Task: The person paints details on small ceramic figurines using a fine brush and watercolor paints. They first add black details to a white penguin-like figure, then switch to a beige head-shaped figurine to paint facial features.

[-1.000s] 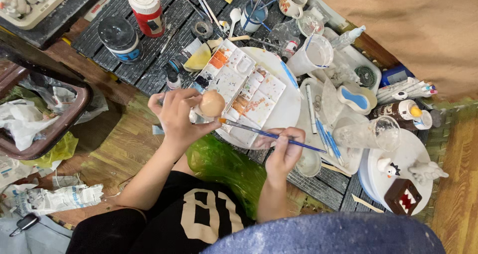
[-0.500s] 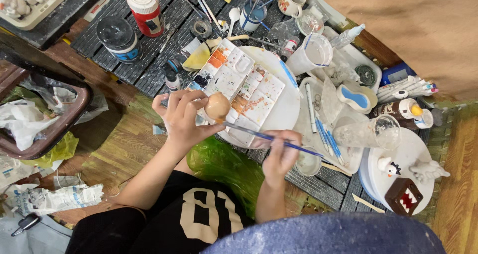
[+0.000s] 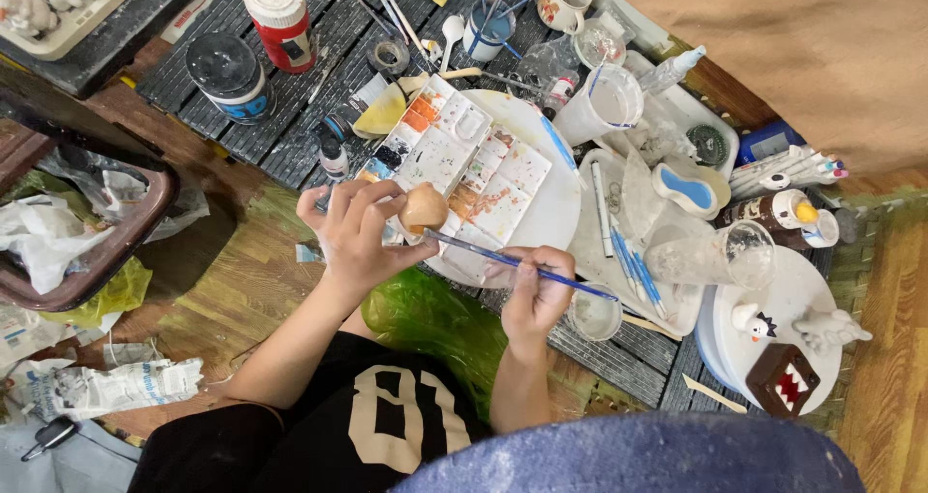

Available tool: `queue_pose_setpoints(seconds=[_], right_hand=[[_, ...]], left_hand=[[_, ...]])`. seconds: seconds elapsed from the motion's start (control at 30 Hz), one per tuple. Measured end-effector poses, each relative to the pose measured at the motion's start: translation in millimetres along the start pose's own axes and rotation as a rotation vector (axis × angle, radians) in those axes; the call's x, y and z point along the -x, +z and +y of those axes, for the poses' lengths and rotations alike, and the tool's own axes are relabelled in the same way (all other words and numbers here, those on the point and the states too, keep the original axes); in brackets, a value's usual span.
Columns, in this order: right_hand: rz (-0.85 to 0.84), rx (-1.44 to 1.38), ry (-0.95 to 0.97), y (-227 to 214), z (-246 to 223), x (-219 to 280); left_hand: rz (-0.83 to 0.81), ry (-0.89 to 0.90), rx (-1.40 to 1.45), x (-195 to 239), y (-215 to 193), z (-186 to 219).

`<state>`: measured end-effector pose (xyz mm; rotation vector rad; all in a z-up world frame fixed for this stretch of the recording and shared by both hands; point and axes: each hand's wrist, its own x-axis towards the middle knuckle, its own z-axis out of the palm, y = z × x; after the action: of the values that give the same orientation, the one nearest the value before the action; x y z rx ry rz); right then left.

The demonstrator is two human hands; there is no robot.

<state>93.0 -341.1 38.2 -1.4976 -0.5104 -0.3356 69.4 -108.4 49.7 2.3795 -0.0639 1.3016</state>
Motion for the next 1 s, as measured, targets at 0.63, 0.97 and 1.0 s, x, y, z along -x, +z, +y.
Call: queue_pose_setpoints(seconds=[0.63,0.97,1.0], right_hand=[[0.027,-0.102,-0.014,-13.8,3.3,-10.3],[0.094,-0.136,-0.12,-22.4,19.2,-8.4],[0.068,-0.181,-0.111,-20.5,18.2,-6.4]], left_hand=[[-0.049,-0.007,-0.015,-1.1,-4.2,1.2],[-0.024,-0.028,-0.004,3.2,-1.0,-2.9],[-0.03,-0.026,-0.007,3.9,-1.8,-2.7]])
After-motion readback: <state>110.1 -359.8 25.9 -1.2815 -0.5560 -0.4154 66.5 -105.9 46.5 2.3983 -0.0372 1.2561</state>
